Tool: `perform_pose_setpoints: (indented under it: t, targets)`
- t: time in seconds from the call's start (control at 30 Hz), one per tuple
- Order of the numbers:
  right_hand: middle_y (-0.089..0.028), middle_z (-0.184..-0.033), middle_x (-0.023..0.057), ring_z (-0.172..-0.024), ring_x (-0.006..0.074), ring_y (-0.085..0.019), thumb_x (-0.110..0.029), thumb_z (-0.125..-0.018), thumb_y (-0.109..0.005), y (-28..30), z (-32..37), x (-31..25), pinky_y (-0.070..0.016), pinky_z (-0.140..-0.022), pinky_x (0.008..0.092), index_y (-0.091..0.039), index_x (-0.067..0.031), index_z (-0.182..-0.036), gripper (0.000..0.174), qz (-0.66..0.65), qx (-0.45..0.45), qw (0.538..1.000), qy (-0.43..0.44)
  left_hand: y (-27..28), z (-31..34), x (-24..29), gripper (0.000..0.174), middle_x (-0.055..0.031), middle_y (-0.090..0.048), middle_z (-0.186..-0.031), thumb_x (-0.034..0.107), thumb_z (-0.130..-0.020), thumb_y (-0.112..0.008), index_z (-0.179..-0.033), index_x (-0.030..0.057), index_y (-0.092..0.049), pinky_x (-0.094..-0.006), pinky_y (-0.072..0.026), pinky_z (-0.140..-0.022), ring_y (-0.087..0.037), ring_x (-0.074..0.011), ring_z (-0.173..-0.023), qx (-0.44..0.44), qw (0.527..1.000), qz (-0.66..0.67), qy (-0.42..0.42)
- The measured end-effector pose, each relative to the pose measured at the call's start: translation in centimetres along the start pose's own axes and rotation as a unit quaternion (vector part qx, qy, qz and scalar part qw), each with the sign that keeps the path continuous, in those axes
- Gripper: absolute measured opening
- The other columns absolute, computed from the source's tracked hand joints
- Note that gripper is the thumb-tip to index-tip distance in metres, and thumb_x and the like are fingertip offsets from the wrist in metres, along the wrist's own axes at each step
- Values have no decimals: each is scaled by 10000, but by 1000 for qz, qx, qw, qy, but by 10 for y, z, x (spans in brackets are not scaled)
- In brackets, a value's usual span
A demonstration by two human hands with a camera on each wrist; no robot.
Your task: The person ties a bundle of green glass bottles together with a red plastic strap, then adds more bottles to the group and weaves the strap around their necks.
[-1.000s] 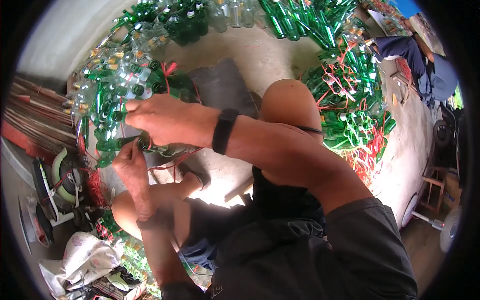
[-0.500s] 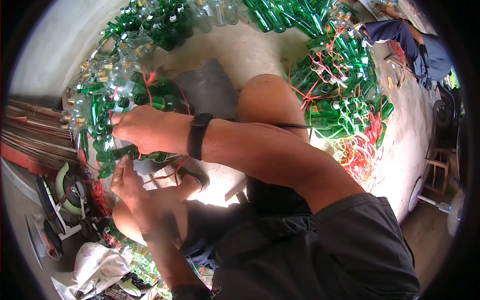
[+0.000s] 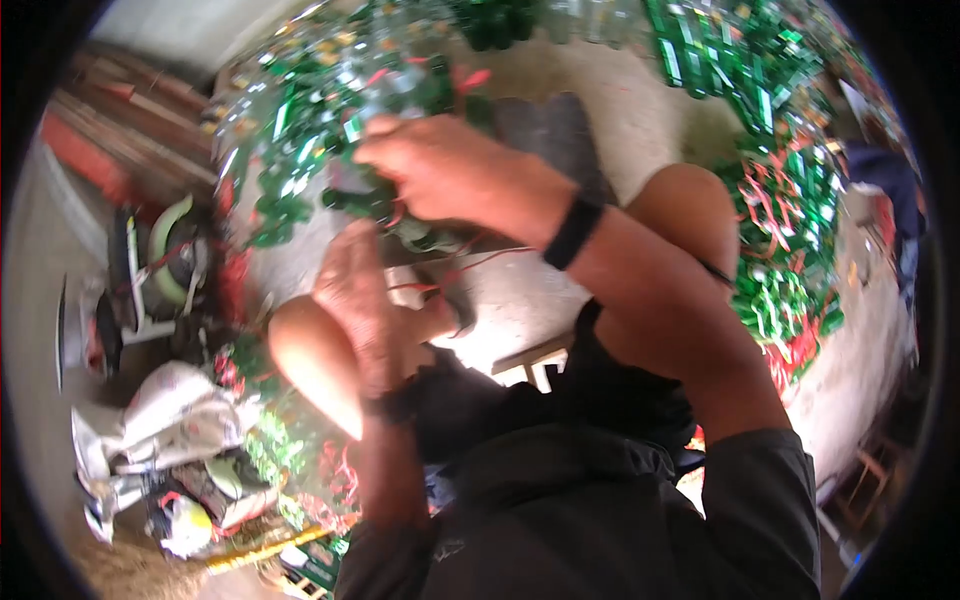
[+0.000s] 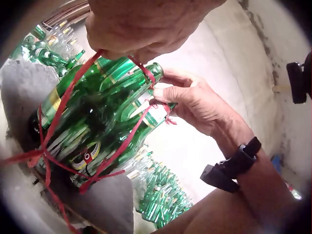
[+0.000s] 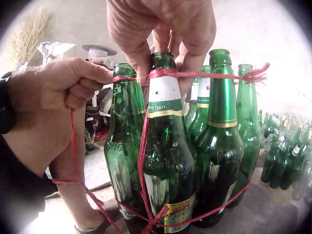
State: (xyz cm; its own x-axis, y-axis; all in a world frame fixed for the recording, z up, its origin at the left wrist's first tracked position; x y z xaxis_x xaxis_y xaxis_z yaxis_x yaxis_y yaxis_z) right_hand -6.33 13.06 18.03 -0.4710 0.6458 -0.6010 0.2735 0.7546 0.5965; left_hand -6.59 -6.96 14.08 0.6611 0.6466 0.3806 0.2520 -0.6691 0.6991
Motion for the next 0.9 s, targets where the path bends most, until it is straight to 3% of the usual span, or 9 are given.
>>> perform_pose_setpoints:
  t: [0.07,0.1,0.13,0.33,0.4,0.6,0.67,0.73,0.9]
  targets:
    - [-630,-1076,132,-997,364,-662,42,-726,-689,0,-1,2,-541,-823,440,-660,-11,-1122,401,17,-12,1000,-2,-4,3,6,132,21,-682,-837,104,-936,-724,-1021,16,-775,-203,-422,-608,-520,-42,-697,31,901,290,321]
    - [-630,-1092,134,-1020,364,-658,64,-731,-671,-1,0,3,-540,-838,435,-657,-10,-1142,418,7,-12,1000,-2,-7,8,2,125,53,-635,-760,124,-940,-734,-999,21,-774,-189,-350,-539,-448,-14,-622,34,883,312,348]
    - [-630,-1107,136,-1042,365,-653,86,-736,-653,1,-1,2,-539,-853,431,-653,-9,-1163,437,-1,-13,1000,-5,-7,10,5,154,-25,-733,-907,103,-958,-708,-1037,-21,-753,-234,-511,-784,-626,-77,-826,22,867,321,380]
    - [-626,-1136,115,-1063,353,-644,110,-741,-639,2,-1,2,-541,-861,423,-645,-20,-1188,465,20,-36,999,-21,-10,14,12,134,-37,-742,-896,85,-954,-699,-1028,-13,-754,-240,-516,-788,-633,-78,-814,25,831,373,411]
    - [-626,-1088,145,-978,390,-664,61,-767,-604,3,-2,-1,-534,-823,478,-665,-1,-1101,345,8,3,1000,5,-11,16,11,136,-37,-743,-890,92,-950,-701,-1029,-4,-757,-251,-519,-786,-634,-83,-812,28,829,382,407]
    - [-633,-1106,143,-991,379,-667,47,-774,-628,5,-2,0,-544,-836,446,-669,-3,-1147,379,14,-22,1000,-9,-11,16,16,170,-27,-730,-860,149,-964,-702,-1034,5,-758,-249,-517,-718,-621,-75,-755,-5,813,381,440]
    - [-614,-1187,113,-966,326,-659,125,-732,-627,7,-2,-2,-543,-821,384,-623,-18,-1247,535,11,-51,998,-33,-12,17,15,183,-30,-730,-869,161,-973,-702,-1042,-2,-751,-247,-516,-689,-623,-79,-727,6,807,408,426]
    - [-614,-1191,114,-955,321,-660,122,-732,-616,7,-2,-3,-539,-813,383,-617,-16,-1257,543,7,-53,998,-29,-13,16,15,186,-31,-729,-885,157,-978,-700,-1043,-12,-740,-242,-516,-679,-629,-84,-732,-9,750,503,429]
    - [-601,-1208,112,-993,315,-654,117,-736,-615,12,-3,-7,-534,-842,384,-614,-7,-1250,530,-8,-84,994,-68,-19,18,6,157,-31,-731,-906,130,-975,-698,-1037,-10,-733,-243,-527,-694,-638,-87,-759,-3,732,530,429]
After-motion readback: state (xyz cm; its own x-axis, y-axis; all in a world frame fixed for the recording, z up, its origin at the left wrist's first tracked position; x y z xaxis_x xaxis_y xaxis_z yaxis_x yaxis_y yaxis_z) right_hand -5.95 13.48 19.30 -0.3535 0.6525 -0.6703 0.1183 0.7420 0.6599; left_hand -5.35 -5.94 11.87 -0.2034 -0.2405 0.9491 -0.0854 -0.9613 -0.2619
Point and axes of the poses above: each hand's wrist, its own z-axis away from the middle knuckle, its own y-axis out of the back of the hand, x = y × z, the point moved 2 cm from there along -z, towards the middle knuckle
